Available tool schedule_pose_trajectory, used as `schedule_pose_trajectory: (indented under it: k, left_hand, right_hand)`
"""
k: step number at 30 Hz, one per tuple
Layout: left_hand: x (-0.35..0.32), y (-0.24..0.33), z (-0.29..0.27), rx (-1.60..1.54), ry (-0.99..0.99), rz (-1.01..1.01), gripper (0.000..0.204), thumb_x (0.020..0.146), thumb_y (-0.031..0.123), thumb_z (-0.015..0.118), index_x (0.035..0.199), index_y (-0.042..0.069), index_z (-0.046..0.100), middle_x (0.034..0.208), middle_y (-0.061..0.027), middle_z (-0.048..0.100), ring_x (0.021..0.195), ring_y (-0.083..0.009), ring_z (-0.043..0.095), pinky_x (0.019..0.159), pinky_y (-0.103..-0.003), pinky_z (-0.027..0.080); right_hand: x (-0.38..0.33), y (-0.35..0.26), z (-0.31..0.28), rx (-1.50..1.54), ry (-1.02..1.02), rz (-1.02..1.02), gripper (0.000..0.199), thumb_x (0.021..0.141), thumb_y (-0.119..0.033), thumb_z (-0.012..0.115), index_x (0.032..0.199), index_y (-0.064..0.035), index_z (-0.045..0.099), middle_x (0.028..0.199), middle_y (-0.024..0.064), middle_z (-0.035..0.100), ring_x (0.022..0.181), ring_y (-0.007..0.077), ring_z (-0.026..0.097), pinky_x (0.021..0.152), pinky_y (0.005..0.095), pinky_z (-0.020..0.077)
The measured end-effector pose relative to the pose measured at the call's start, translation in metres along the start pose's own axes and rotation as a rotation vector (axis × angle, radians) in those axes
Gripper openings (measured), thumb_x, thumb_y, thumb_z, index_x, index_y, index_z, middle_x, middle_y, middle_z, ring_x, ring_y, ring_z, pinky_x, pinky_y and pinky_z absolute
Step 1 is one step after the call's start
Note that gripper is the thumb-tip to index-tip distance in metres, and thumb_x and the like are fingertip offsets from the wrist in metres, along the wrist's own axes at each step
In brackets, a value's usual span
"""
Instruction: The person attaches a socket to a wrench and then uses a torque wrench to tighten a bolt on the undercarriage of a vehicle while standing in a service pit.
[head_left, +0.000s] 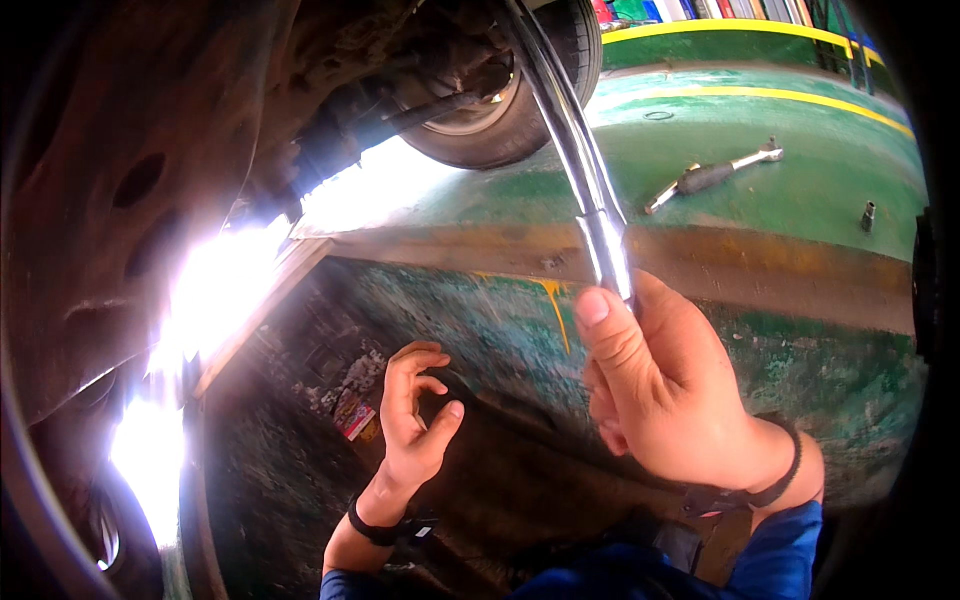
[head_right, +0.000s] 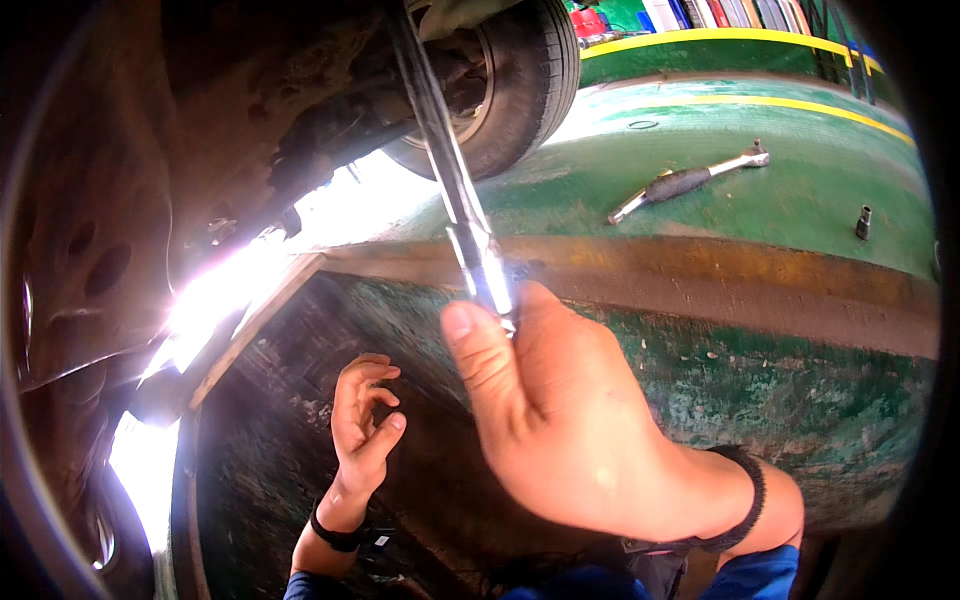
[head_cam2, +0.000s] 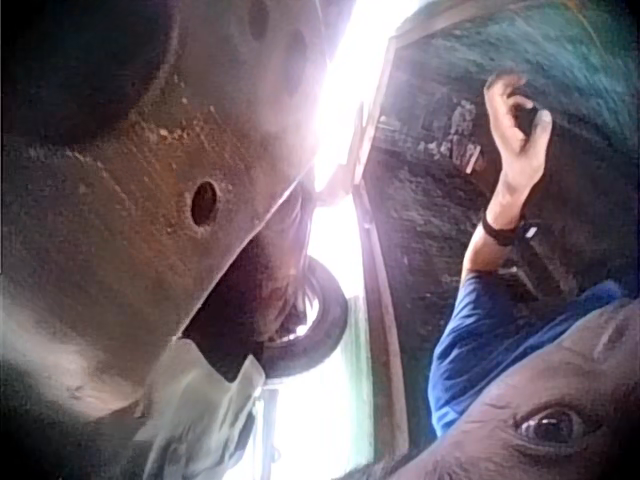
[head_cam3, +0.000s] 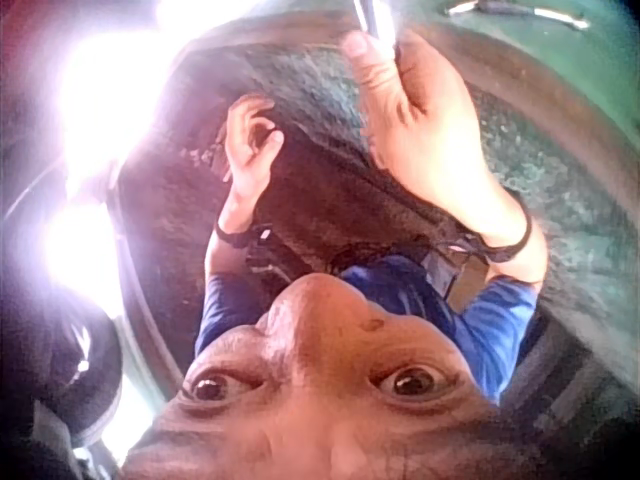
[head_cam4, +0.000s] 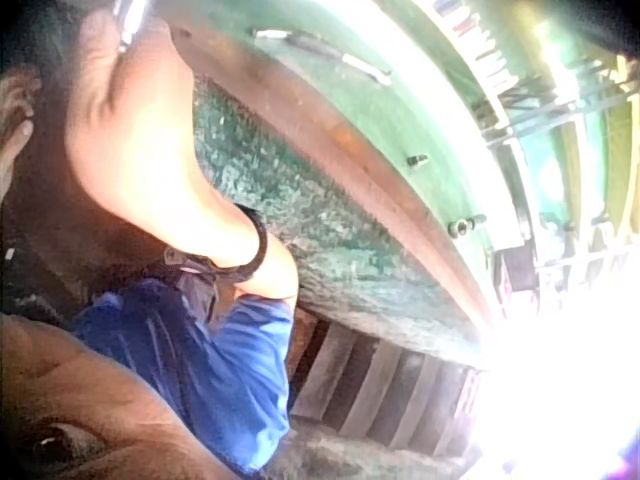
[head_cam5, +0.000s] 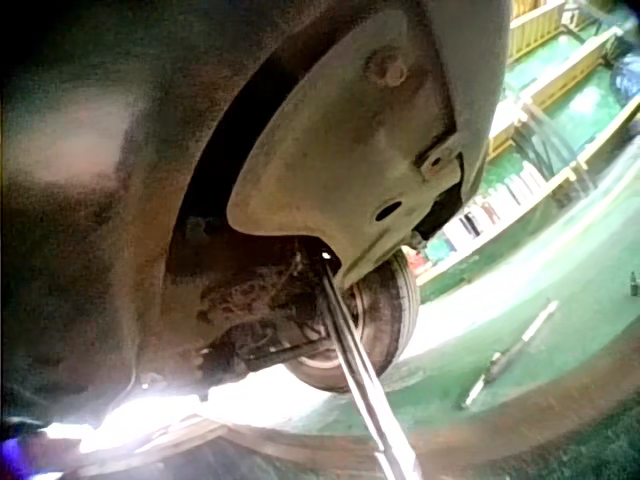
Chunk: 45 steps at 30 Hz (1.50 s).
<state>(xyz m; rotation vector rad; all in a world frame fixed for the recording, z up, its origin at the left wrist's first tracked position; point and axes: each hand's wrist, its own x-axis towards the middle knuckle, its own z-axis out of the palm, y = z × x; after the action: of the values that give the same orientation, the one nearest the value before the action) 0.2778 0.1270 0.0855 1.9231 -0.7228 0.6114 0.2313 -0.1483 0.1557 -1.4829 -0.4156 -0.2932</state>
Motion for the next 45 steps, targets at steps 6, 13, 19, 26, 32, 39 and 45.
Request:
schedule_pose_trajectory:
  k: [6,13,19,26,32,39,45]
  left_hand:
    - [-0.005,0.012,-0.001,-0.054,-0.032,0.022,0.053,0.081,0.006,0.068,0.131,0.003,0.051,0.137,-0.0117,0.047,0.116,-0.0199,0.053,0.084,-0.030,0.045]
    - [-0.020,0.018,-0.003,-0.178,-0.030,-0.024,0.052,0.080,0.005,0.068,0.130,0.002,0.051,0.136,-0.0129,0.048,0.115,-0.0199,0.054,0.083,-0.029,0.045]
    - [-0.024,0.021,-0.011,-0.106,-0.056,0.063,0.050,0.079,0.005,0.067,0.127,0.001,0.052,0.135,-0.0157,0.048,0.113,-0.0201,0.054,0.083,-0.028,0.045]
    - [-0.008,0.023,-0.004,-0.084,-0.087,0.107,0.050,0.082,0.009,0.069,0.128,0.000,0.052,0.135,-0.0172,0.048,0.112,-0.0204,0.055,0.082,-0.028,0.046]
    - [0.000,0.021,0.005,-0.111,-0.119,0.129,0.050,0.083,0.009,0.070,0.129,-0.001,0.051,0.135,-0.0172,0.049,0.111,-0.0217,0.056,0.080,-0.029,0.047]
    - [0.013,0.042,0.020,-0.195,-0.157,0.159,0.049,0.086,0.008,0.067,0.131,-0.003,0.049,0.136,-0.0173,0.049,0.111,-0.0225,0.057,0.079,-0.029,0.047]
    - [0.025,0.061,0.039,-0.214,-0.218,0.217,0.053,0.094,0.029,0.058,0.137,0.000,0.044,0.138,-0.0151,0.046,0.115,-0.0216,0.054,0.086,-0.030,0.043]
  right_hand:
    - [-0.019,-0.055,0.025,0.204,-0.095,0.081,0.038,0.105,-0.037,0.052,0.105,0.0008,0.049,0.060,0.0020,0.049,0.045,0.0090,0.048,0.040,0.0238,0.0411]
    - [-0.026,-0.072,0.046,0.113,-0.119,0.096,0.037,0.106,-0.035,0.052,0.098,0.0009,0.049,0.061,0.0026,0.049,0.046,0.0106,0.049,0.039,0.0267,0.0417]
    - [-0.009,-0.041,0.033,0.067,-0.027,0.227,0.034,0.105,-0.036,0.053,0.095,-0.0045,0.044,0.063,0.0002,0.041,0.048,0.0105,0.043,0.040,0.0288,0.0401]
    - [0.010,-0.001,0.015,-0.107,0.027,0.042,0.041,0.104,-0.033,0.051,0.087,0.0034,0.052,0.056,0.0102,0.057,0.044,0.0201,0.059,0.043,0.0365,0.0448]
    - [-0.006,-0.036,0.029,0.088,-0.088,0.157,0.032,0.107,-0.033,0.051,0.099,-0.0019,0.046,0.064,0.0029,0.046,0.047,0.0116,0.048,0.040,0.0288,0.0423]
    - [-0.011,-0.054,0.030,0.112,-0.130,0.193,0.033,0.106,-0.033,0.051,0.095,-0.0014,0.048,0.063,0.0027,0.048,0.048,0.0118,0.050,0.041,0.0287,0.0435]
    - [0.014,-0.006,-0.003,-0.202,0.012,0.131,0.040,0.105,-0.035,0.049,0.090,0.0020,0.049,0.061,0.0059,0.051,0.047,0.0147,0.054,0.042,0.0315,0.0446]
